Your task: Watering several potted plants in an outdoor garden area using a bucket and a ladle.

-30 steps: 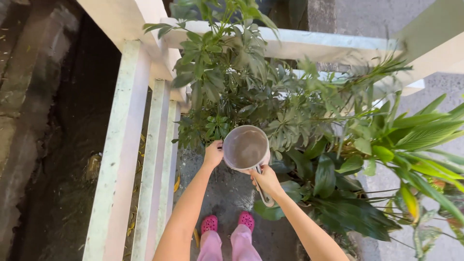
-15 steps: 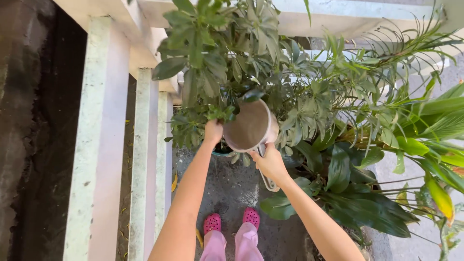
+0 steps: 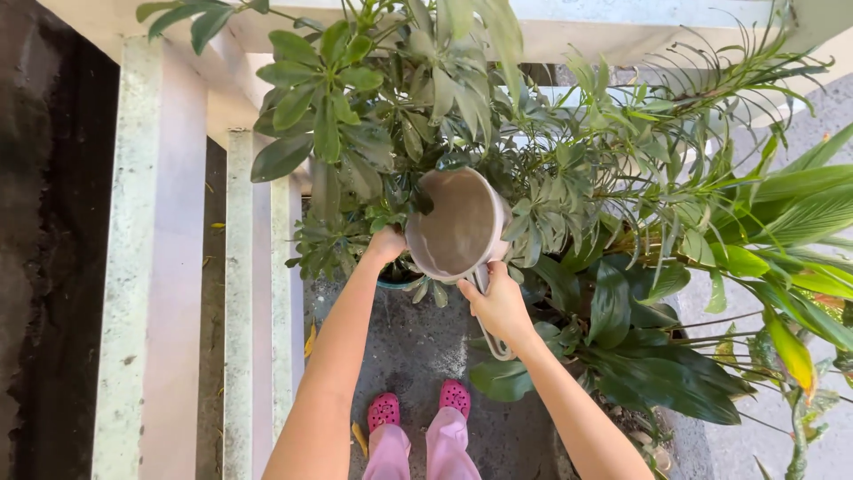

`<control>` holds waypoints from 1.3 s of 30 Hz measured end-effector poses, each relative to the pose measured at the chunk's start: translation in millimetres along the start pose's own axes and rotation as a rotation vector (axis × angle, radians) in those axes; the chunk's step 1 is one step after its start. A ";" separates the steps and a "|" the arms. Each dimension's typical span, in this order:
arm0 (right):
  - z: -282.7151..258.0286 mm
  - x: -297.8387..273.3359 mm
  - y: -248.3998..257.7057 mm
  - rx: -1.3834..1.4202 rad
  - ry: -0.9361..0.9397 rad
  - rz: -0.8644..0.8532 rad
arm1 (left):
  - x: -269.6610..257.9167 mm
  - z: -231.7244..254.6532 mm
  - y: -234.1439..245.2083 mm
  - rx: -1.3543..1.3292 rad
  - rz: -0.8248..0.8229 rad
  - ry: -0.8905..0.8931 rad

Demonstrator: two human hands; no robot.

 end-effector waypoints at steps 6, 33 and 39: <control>5.1 2.3 3.2 0.010 -0.020 0.045 | 46.4 -23.8 -42.2 -0.615 -0.195 0.134; 34.1 111.1 -39.9 -0.706 0.247 -0.274 | -249.3 137.5 126.4 -0.527 0.081 0.014; 41.3 134.1 -40.1 -0.734 0.408 -0.021 | -262.7 149.4 147.3 -0.530 0.038 0.049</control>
Point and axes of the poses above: each hand's wrist, its own x-axis towards the middle knuckle, its own y-axis out of the back of the hand, z = x × y, the point moved 1 cm from there along x, towards the middle knuckle, and after that the axes turned 15 degrees about y, right-handed, at the moved point
